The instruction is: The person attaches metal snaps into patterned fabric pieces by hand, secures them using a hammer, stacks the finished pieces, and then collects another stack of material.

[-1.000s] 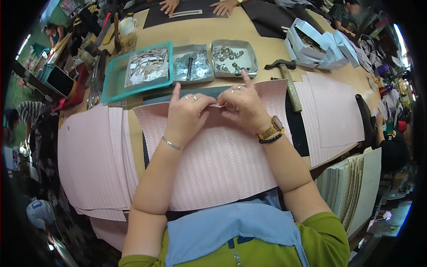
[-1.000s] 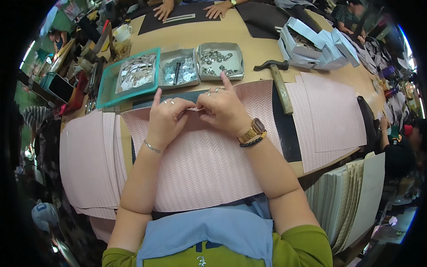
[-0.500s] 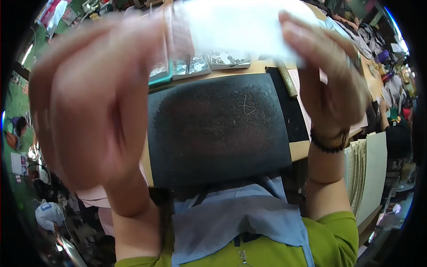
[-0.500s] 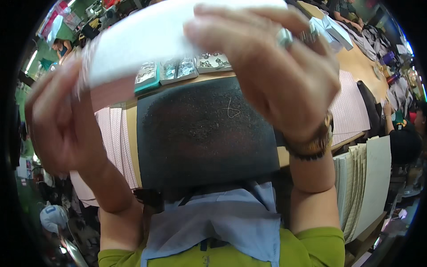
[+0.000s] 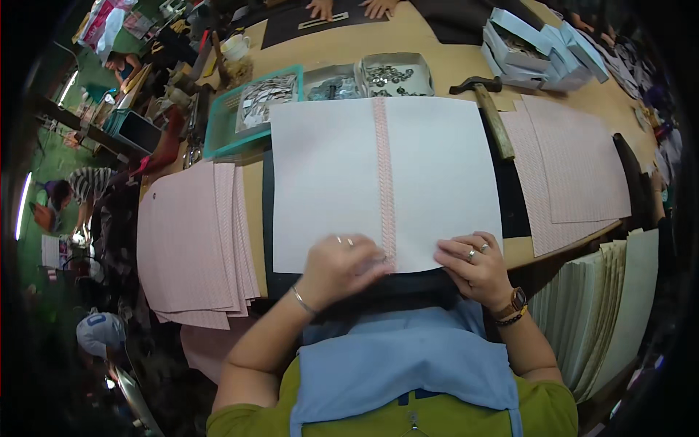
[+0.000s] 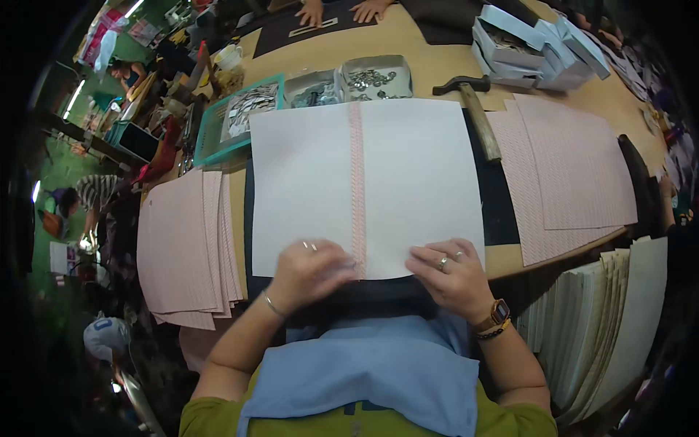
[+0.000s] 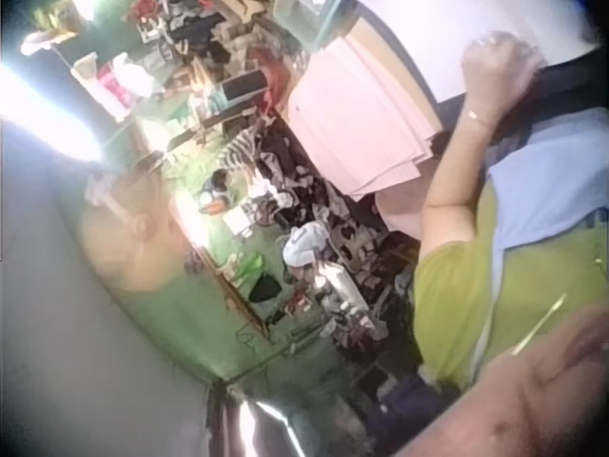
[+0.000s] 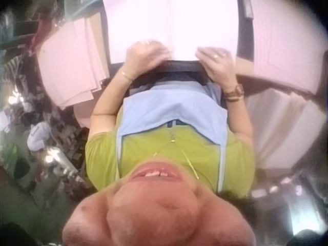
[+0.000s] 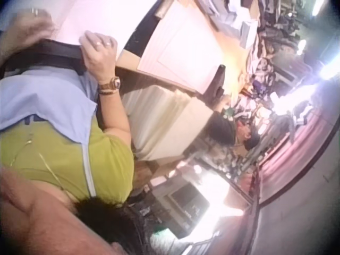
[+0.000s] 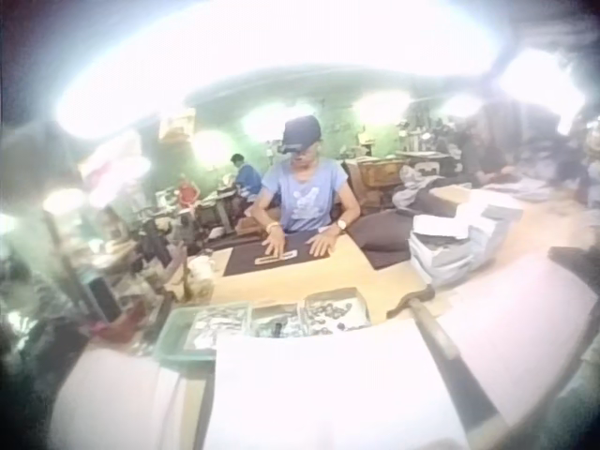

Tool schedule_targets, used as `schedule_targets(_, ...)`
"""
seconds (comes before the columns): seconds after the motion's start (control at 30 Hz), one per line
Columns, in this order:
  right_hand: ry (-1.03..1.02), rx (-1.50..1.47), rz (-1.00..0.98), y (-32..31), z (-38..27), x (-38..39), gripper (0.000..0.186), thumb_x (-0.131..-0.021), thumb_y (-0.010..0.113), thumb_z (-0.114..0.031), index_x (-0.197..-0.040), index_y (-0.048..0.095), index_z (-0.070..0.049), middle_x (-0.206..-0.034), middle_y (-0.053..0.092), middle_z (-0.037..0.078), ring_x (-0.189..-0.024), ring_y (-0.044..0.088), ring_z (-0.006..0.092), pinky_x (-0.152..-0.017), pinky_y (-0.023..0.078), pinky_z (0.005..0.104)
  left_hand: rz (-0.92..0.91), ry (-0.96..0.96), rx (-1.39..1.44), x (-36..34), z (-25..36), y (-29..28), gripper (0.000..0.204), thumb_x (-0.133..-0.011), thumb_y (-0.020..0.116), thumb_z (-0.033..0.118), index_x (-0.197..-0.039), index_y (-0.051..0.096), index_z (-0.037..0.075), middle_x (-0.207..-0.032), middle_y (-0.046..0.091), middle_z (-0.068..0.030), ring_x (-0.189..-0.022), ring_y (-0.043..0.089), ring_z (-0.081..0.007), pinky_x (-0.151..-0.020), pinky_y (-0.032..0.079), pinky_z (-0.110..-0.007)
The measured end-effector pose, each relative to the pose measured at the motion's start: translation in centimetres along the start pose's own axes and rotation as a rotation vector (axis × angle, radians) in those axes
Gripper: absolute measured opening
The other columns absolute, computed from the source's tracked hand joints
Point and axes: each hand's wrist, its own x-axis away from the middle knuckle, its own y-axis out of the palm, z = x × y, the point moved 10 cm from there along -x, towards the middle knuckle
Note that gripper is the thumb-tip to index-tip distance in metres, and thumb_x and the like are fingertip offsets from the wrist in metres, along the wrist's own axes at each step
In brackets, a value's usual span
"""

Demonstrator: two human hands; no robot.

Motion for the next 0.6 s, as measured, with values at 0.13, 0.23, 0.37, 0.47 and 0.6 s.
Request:
schedule_targets(0.13,0.055,0.106,0.057,0.0,1.1,1.2,0.024,-0.079,0.082,-0.012,-0.103,0.077,-0.017,-0.113,0.076,-0.001,-0.108,0.070,0.0195,-0.113,0.039,0.0560,0.302,-0.106,-0.156,-6.3,-7.4,-8.4,0.011,-0.086,0.083,0.014,-0.094,0.077,0.009,-0.088,0.075,-0.0076,-0.072,0.069,-0.0204,-0.067,0.053,-0.032)
schedule_targets(0.23,0.093,0.035,0.083,-0.3,1.3,0.9,0.022,-0.075,0.083,-0.016,-0.097,0.078,-0.018,-0.108,0.077,-0.002,-0.107,0.071,0.0207,-0.122,0.029,0.0606,0.374,-0.395,-0.387,-10.2,-17.2,-15.5,0.019,-0.096,0.071,0.028,-0.107,0.078,0.014,-0.095,0.077,-0.0083,-0.082,0.073,-0.0265,-0.074,0.057,-0.039)
schedule_targets(0.37,0.127,-0.054,0.104,-0.3,1.5,0.7,0.020,-0.074,0.084,-0.019,-0.092,0.078,-0.017,-0.106,0.077,-0.002,-0.104,0.072,0.0219,-0.126,0.022,0.0622,0.318,-0.468,-0.585,-13.0,-27.2,-18.2,0.019,-0.096,0.070,0.028,-0.109,0.079,0.017,-0.103,0.078,-0.0088,-0.099,0.073,-0.0305,-0.084,0.058,-0.043)
schedule_targets(0.47,0.161,-0.068,0.119,-0.2,2.1,1.2,0.019,-0.076,0.084,-0.019,-0.093,0.077,-0.017,-0.104,0.076,-0.001,-0.103,0.072,0.0220,-0.126,0.022,0.0630,-0.104,-0.599,-0.703,-13.7,-32.3,-14.5,0.021,-0.092,0.075,0.031,-0.109,0.082,0.022,-0.109,0.077,-0.0102,-0.106,0.072,-0.0305,-0.091,0.058,-0.043)
schedule_targets(0.6,0.175,-0.051,0.150,-0.3,2.6,1.6,0.015,-0.079,0.085,-0.018,-0.091,0.075,-0.016,-0.099,0.075,-0.001,-0.102,0.072,0.0214,-0.126,0.022,0.0614,-0.080,-0.563,-0.662,-15.1,-33.2,-12.6,0.023,-0.091,0.075,0.033,-0.109,0.082,0.020,-0.110,0.078,-0.0121,-0.106,0.073,-0.0320,-0.091,0.057,-0.042)
